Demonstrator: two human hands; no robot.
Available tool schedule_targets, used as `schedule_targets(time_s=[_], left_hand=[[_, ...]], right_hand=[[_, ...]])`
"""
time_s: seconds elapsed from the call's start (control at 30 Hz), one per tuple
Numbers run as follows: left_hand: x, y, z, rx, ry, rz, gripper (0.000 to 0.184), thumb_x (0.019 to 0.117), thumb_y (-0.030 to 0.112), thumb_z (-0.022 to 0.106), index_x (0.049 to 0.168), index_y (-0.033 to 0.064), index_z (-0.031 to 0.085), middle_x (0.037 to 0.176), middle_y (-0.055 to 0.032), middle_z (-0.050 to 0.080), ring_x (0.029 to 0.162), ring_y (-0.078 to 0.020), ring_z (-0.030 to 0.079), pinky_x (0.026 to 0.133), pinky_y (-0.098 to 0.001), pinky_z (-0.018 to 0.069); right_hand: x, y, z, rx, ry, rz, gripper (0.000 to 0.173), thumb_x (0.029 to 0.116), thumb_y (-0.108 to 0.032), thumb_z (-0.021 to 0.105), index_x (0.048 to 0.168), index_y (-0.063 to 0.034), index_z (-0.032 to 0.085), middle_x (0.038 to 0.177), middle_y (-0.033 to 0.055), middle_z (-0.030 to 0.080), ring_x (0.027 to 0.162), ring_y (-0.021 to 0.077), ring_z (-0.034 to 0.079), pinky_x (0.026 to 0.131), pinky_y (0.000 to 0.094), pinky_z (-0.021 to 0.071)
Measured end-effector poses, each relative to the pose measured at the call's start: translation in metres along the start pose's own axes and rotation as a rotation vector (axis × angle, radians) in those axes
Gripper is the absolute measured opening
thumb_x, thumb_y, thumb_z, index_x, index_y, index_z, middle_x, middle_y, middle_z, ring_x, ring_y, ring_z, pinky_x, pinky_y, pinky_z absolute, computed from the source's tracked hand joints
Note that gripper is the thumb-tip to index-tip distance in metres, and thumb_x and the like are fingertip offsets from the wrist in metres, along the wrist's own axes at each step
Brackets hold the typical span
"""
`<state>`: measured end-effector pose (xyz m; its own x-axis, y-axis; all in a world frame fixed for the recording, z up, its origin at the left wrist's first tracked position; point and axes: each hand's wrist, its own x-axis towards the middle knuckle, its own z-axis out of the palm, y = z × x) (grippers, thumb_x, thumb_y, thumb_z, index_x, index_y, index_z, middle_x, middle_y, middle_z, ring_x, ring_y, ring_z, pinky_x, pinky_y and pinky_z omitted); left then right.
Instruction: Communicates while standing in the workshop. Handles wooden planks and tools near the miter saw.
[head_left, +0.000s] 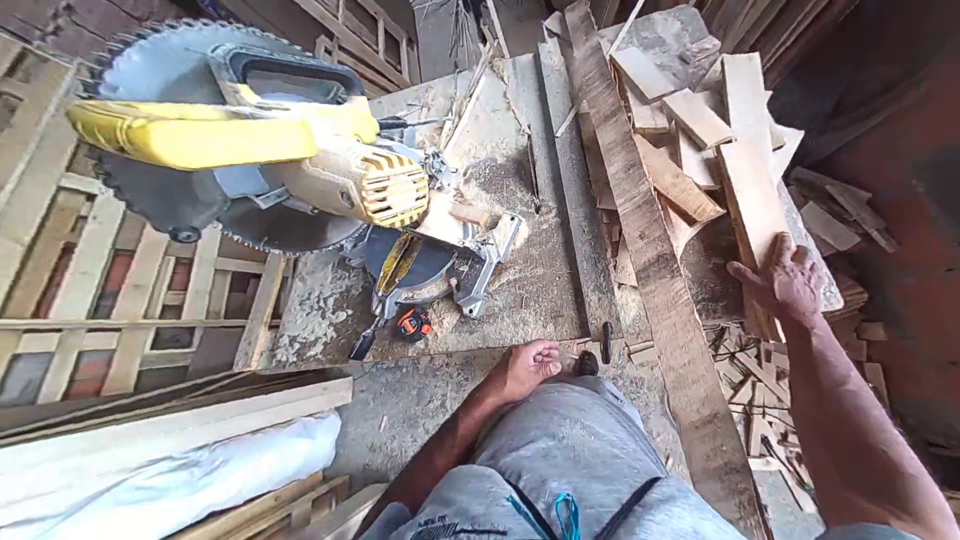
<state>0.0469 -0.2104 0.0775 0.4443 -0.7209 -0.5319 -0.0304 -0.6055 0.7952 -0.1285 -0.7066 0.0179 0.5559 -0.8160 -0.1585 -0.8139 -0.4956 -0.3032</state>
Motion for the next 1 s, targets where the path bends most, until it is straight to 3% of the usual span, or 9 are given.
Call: schedule_targets(time_s=[0.07, 0.13, 0.23, 0.37, 0.47, 0.53, 0.63, 0.83, 1.0], left_hand=[[-0.011, -0.012, -0.024, -0.021, 0.208, 0.051, 0.046, 0.0988, 0.03, 0.068, 0.135, 0.002, 0.063, 0.125, -0.01, 0.071, 0.113, -0.0141, 0.07, 0.104, -0.0343, 0.0567], [-0.026, -0.028, -0.055, 0.031, 0.432, 0.072, 0.045, 0.0992, 0.032, 0.067, 0.134, 0.003, 0.064, 0.128, -0.0108, 0.07, 0.116, -0.016, 0.069, 0.104, -0.0365, 0.0569], [-0.058, -0.054, -0.112, 0.23, 0.765, -0.023, 0.046, 0.1009, 0.038, 0.063, 0.133, 0.006, 0.066, 0.133, -0.012, 0.068, 0.122, -0.0201, 0.066, 0.108, -0.0417, 0.0531], [-0.088, -0.105, -0.187, 0.499, 0.994, -0.295, 0.05, 0.1011, 0.041, 0.059, 0.135, 0.0043, 0.064, 0.145, -0.017, 0.058, 0.139, -0.0298, 0.052, 0.118, -0.048, 0.0398], [-0.1, -0.151, -0.225, 0.51, 0.949, -0.559, 0.065, 0.0992, 0.045, 0.06, 0.147, 0.0015, 0.052, 0.151, -0.0248, 0.049, 0.144, -0.0405, 0.044, 0.119, -0.0573, 0.0348], [-0.102, -0.176, -0.242, 0.494, 0.853, -0.665, 0.069, 0.1006, 0.048, 0.058, 0.15, 0.0015, 0.047, 0.144, -0.0282, 0.055, 0.135, -0.0445, 0.053, 0.111, -0.0629, 0.0416], [-0.107, -0.204, -0.26, 0.515, 0.671, -0.693, 0.068, 0.1016, 0.059, 0.05, 0.142, 0.0047, 0.055, 0.128, -0.0261, 0.066, 0.12, -0.0445, 0.064, 0.098, -0.0672, 0.0493], [-0.117, -0.236, -0.303, 0.54, 0.543, -0.527, 0.068, 0.0995, 0.066, 0.048, 0.131, 0.0076, 0.063, 0.109, -0.0212, 0.072, 0.102, -0.0415, 0.071, 0.086, -0.0649, 0.0546], [-0.122, -0.276, -0.385, 0.478, 0.564, -0.485, 0.065, 0.1014, 0.058, 0.053, 0.138, 0.0055, 0.057, 0.118, -0.0257, 0.069, 0.109, -0.0468, 0.067, 0.091, -0.0688, 0.0513]], right_hand=[[-0.013, -0.006, -0.007, 0.099, 0.036, -0.023, 0.116, 0.0802, -0.078, 0.061, 0.163, -0.0076, 0.023, 0.163, 0.0358, 0.022, 0.147, 0.0577, 0.027, 0.114, 0.0759, 0.0251], [-0.043, -0.036, -0.023, 0.177, 0.095, -0.07, 0.102, 0.0874, -0.067, 0.063, 0.161, -0.0051, 0.029, 0.162, 0.0345, 0.024, 0.148, 0.0555, 0.027, 0.117, 0.0729, 0.0251], [-0.11, -0.111, -0.053, 0.23, 0.014, -0.246, 0.071, 0.0962, -0.048, 0.066, 0.147, -0.002, 0.051, 0.148, 0.0308, 0.048, 0.136, 0.0479, 0.049, 0.109, 0.0667, 0.0408], [-0.167, -0.206, -0.025, 0.271, -0.214, -0.683, 0.064, 0.0939, -0.056, 0.064, 0.136, -0.0076, 0.064, 0.134, 0.0185, 0.065, 0.117, 0.0342, 0.067, 0.096, 0.0579, 0.0551], [-0.18, -0.28, 0.023, 0.296, -0.384, -0.751, 0.077, 0.0918, -0.065, 0.062, 0.143, -0.0069, 0.057, 0.14, 0.0197, 0.06, 0.12, 0.0334, 0.065, 0.097, 0.0558, 0.0547], [-0.179, -0.33, 0.062, 0.419, -0.451, -0.688, 0.085, 0.0925, -0.068, 0.058, 0.149, -0.0043, 0.049, 0.148, 0.0203, 0.054, 0.129, 0.0295, 0.06, 0.103, 0.0481, 0.0537], [-0.178, -0.407, 0.126, 0.717, -0.515, -0.381, 0.084, 0.0978, -0.054, 0.059, 0.157, -0.0002, 0.033, 0.158, 0.0231, 0.042, 0.139, 0.0269, 0.052, 0.111, 0.0413, 0.0488], [-0.202, -0.537, 0.223, 0.967, -0.057, 0.0, 0.078, 0.0941, -0.037, 0.071, 0.152, 0.0003, 0.034, 0.137, 0.0203, 0.058, 0.125, 0.0239, 0.06, 0.107, 0.0441, 0.05], [-0.215, -0.611, 0.256, 0.896, -0.016, 0.03, 0.079, 0.084, -0.032, 0.08, 0.146, 0.0, 0.041, 0.133, 0.0206, 0.06, 0.122, 0.0269, 0.061, 0.104, 0.0453, 0.0524]])
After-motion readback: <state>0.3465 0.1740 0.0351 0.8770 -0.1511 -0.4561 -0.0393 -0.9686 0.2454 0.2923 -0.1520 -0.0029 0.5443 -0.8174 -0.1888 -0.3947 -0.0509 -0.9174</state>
